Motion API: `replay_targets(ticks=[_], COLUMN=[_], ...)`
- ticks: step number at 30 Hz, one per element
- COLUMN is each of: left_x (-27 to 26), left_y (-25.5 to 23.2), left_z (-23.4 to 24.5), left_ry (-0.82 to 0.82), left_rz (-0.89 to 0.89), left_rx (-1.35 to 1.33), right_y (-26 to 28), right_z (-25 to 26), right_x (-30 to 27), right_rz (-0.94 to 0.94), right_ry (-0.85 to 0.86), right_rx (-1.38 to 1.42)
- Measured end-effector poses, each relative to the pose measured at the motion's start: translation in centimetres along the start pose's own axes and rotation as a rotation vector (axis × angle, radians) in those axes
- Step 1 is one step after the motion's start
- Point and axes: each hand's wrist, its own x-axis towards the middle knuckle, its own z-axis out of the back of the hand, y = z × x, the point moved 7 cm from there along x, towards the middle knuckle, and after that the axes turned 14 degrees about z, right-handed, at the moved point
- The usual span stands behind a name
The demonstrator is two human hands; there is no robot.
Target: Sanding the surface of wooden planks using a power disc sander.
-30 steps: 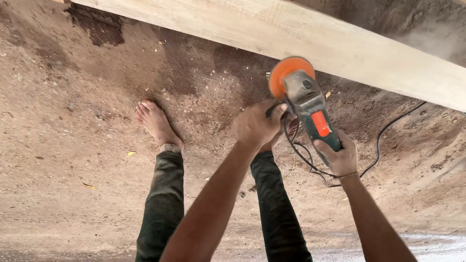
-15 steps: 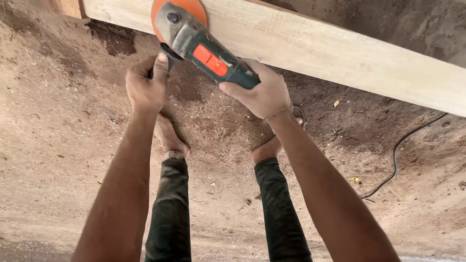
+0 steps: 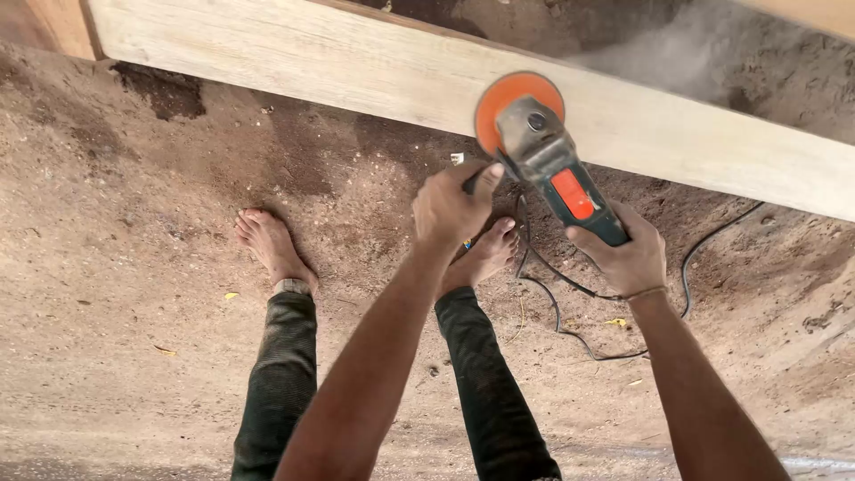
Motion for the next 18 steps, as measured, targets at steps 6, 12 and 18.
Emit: replay_targets(ticks=[6,12,18], left_x=[-0.4,5.3,5.1], left_y=[3.0,11.8,5.3], left_z=[1.2,10.5,6.9], left_ry=[-0.085,-0.286,-0.226], left_rz=[-0.051,-0.024,-0.026], left_rx=[0.072,0.017,0.089], right_y=[1.6,13.9,9.3], right_z=[-3.4,-6.1,-2.9], right_x=[-0.5,6.1,5.8], right_rz=[-0.044,0.118,0.111], right_ry=[0.085,0.219,0.125], right_rx=[0.105,0.158,0.177])
